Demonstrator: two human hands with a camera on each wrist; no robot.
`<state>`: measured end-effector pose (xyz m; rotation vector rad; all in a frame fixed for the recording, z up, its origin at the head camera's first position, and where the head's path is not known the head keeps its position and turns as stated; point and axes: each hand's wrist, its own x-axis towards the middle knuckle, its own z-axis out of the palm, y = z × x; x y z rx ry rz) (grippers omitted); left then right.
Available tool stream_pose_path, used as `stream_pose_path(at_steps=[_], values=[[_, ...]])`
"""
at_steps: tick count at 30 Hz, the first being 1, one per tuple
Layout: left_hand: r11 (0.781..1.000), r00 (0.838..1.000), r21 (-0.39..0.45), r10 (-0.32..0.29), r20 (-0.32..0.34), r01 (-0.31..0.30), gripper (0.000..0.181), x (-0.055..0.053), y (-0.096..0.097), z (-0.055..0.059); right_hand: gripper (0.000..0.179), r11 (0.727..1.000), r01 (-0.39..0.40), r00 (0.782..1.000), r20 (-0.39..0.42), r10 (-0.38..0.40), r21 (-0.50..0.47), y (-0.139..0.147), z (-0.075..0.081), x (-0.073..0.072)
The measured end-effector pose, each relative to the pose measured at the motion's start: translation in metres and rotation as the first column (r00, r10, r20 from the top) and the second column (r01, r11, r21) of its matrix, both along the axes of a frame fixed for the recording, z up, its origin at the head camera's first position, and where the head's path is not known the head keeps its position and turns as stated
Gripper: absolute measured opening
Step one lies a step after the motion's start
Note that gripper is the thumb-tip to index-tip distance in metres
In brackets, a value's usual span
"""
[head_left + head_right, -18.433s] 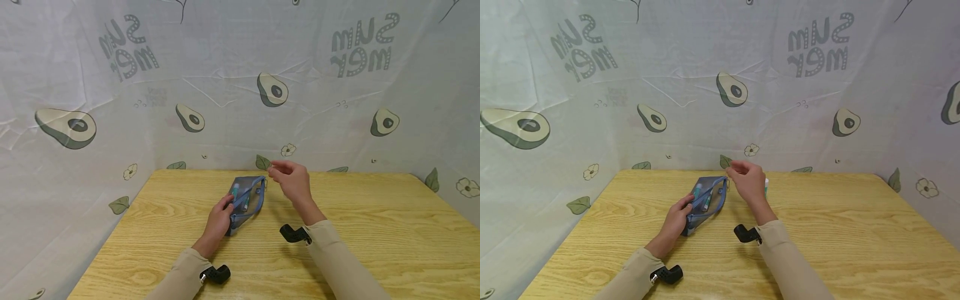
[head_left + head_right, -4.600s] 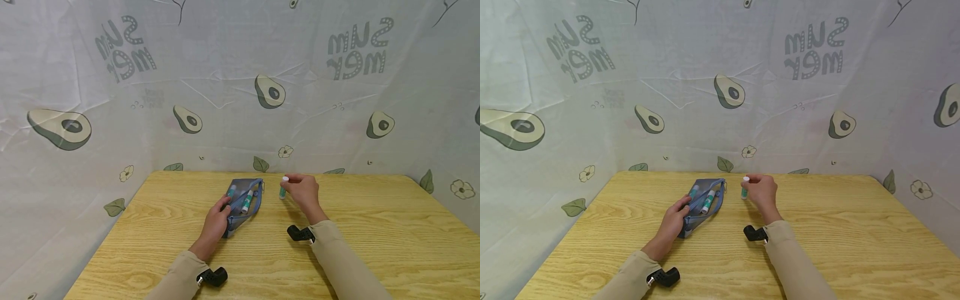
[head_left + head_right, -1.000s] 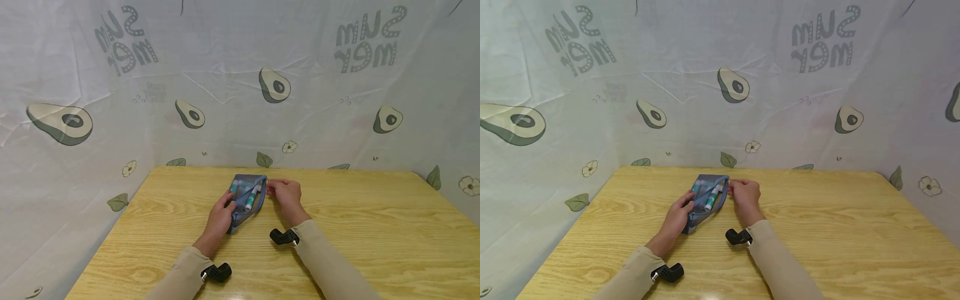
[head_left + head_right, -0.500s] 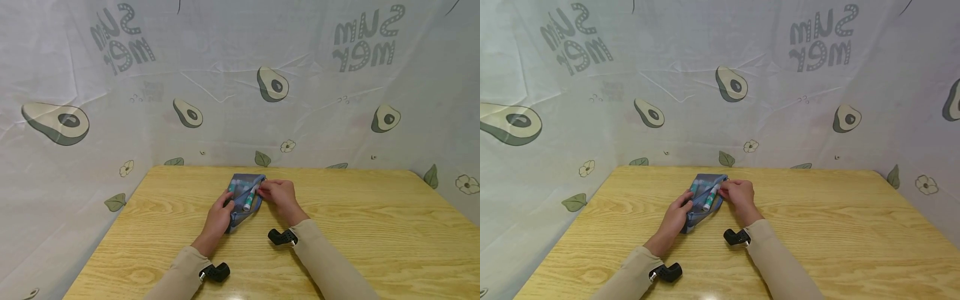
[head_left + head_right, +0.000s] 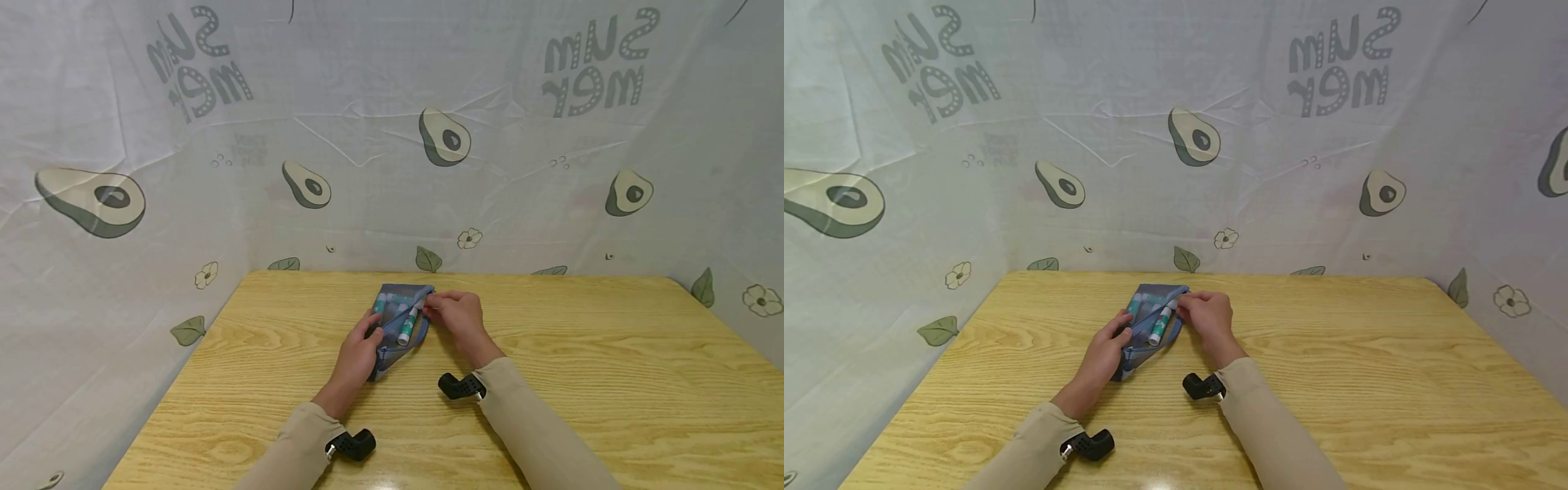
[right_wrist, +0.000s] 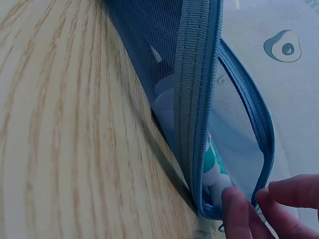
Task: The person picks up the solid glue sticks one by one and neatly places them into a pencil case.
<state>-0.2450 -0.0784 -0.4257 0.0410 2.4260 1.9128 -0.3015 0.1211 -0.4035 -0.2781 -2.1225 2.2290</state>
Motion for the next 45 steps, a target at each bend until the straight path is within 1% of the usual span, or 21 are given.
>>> stream_pose_path(at_steps=[3, 8, 12, 15, 19, 22, 26, 32, 35, 37, 39, 42, 45], values=[[1.0, 1.0, -0.007, 0.005, 0.001, -0.005, 0.049, -0.0001, 0.0002, 0.0, 0.028, 1.0, -0.015, 1.0, 0.004, 0.015, -0.01, 0.0004, 0.0012, -0.0005], [1.0, 1.0, -0.007, 0.005, 0.001, -0.005, 0.049, -0.0002, -0.0005, -0.0007, 0.032, 0.996, -0.088, 0.996, 0.021, 0.088, -0.003, 0.0023, 0.0009, -0.0006], [1.0, 1.0, -0.008, 0.002, -0.002, -0.002, 0.049, 0.0002, -0.0011, -0.0018, 0.034, 0.988, -0.151, 0.988, 0.026, 0.151, 0.012, 0.0044, -0.0016, -0.0015], [1.0, 1.0, -0.007, 0.0, -0.005, 0.0, 0.049, 0.0008, -0.0012, -0.0024, 0.035, 0.984, -0.179, 0.984, 0.021, 0.179, 0.003, 0.0044, -0.0023, -0.0018], [1.0, 1.0, -0.004, -0.002, -0.006, 0.002, 0.049, 0.0011, -0.0014, -0.0027, 0.034, 0.983, -0.183, 0.983, 0.018, 0.184, -0.02, 0.003, -0.0012, -0.0015], [1.0, 1.0, -0.005, -0.001, -0.01, 0.001, 0.048, 0.0012, -0.0013, -0.0019, 0.031, 0.986, -0.161, 0.986, 0.025, 0.162, -0.049, 0.0019, -0.001, -0.0015], [1.0, 1.0, -0.012, 0.006, -0.018, -0.006, 0.048, 0.0015, -0.0007, -0.0002, 0.032, 0.987, -0.145, 0.988, 0.035, 0.147, -0.074, 0.0014, -0.0028, -0.0023], [1.0, 1.0, -0.022, 0.014, -0.012, -0.015, 0.049, 0.0023, -0.0006, 0.0013, 0.036, 0.981, -0.185, 0.981, 0.056, 0.188, -0.057, 0.0005, -0.0031, -0.0031], [1.0, 1.0, -0.017, 0.013, -0.011, -0.014, 0.048, 0.0016, -0.0005, 0.0006, 0.035, 0.986, -0.168, 0.985, 0.045, 0.168, -0.008, -0.0004, -0.0009, -0.002], [1.0, 1.0, -0.015, 0.011, -0.014, -0.012, 0.048, 0.0009, -0.0001, 0.0001, 0.033, 0.991, -0.127, 0.991, 0.042, 0.126, 0.031, -0.0015, 0.0009, -0.0008], [1.0, 1.0, -0.008, 0.005, -0.014, -0.005, 0.048, 0.0005, 0.0004, -0.0003, 0.031, 0.996, -0.07, 0.997, 0.041, 0.068, 0.058, -0.003, 0.0026, 0.0007], [1.0, 1.0, -0.005, -0.001, -0.014, 0.001, 0.048, 0.0007, 0.001, -0.0001, 0.029, 0.999, -0.005, 0.999, 0.04, 0.003, 0.048, -0.0047, 0.0048, 0.0026], [1.0, 1.0, -0.006, -0.004, -0.009, 0.004, 0.049, 0.0016, 0.0016, 0.001, 0.029, 1.0, 0.004, 1.0, 0.03, -0.004, 0.026, -0.0044, 0.0053, 0.0037]])
